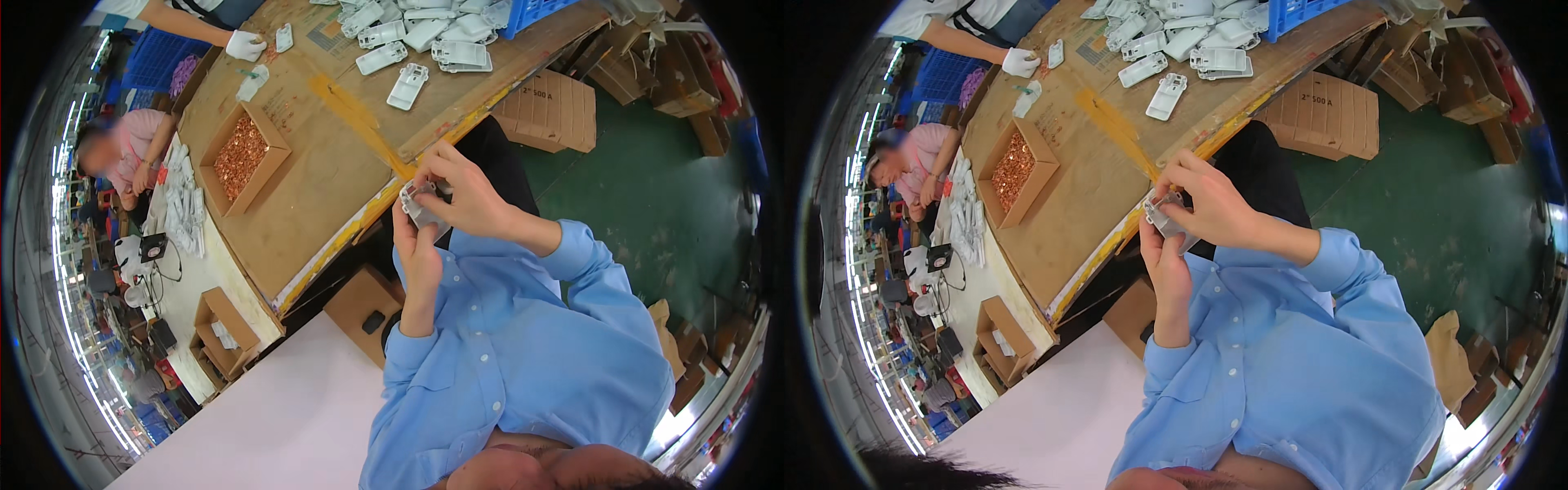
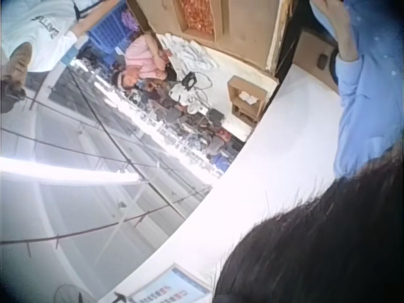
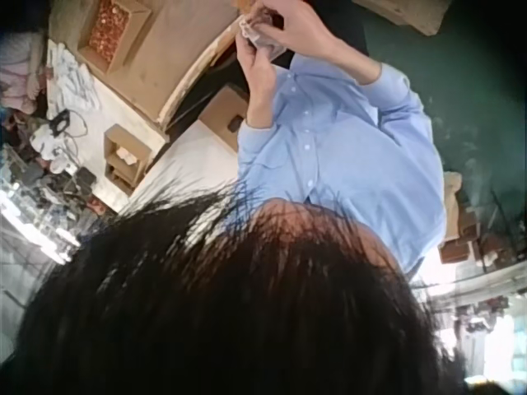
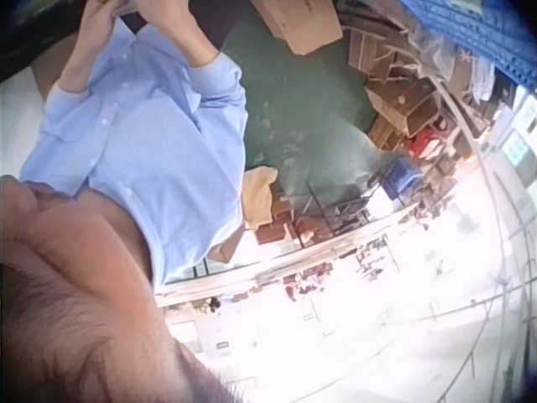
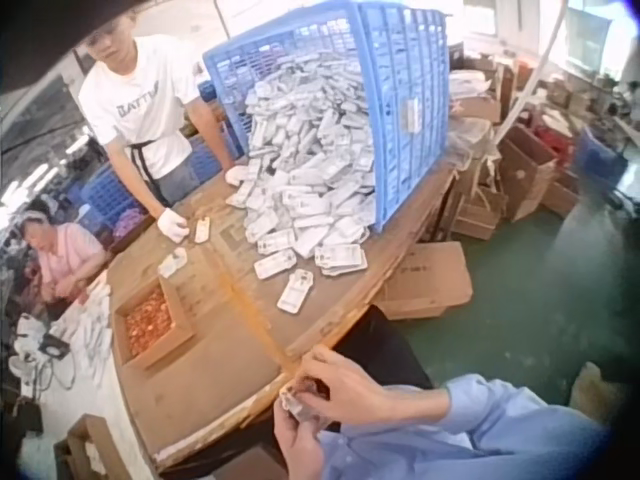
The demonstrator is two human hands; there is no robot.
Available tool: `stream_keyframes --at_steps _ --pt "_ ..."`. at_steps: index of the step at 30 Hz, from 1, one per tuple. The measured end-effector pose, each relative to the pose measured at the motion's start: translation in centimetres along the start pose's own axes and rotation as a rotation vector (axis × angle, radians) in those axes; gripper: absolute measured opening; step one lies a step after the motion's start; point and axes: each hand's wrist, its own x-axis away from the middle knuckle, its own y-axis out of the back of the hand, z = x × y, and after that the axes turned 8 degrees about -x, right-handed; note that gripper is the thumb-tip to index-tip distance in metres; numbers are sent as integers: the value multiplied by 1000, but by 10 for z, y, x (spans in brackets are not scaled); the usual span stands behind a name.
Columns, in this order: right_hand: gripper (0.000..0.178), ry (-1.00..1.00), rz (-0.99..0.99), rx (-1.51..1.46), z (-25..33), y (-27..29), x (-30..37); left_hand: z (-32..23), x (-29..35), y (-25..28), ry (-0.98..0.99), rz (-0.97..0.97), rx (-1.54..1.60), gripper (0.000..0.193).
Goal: Assembling small white plastic housings by inserting copper pins into them.
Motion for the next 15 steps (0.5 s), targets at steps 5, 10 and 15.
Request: stream_keyframes --at_steps 5,10,15 --pt "25 -63 -25 -111 -5 -2 -3 -4 0 5 -65 -2 -106 48" --pt "24 67 -9 138 -6 -22 -1 -7 0 26 -90 -43 -56 43" --pt "22 50 10 87 -6 -41 1 -10 5 35 -16 -157 -40 34"
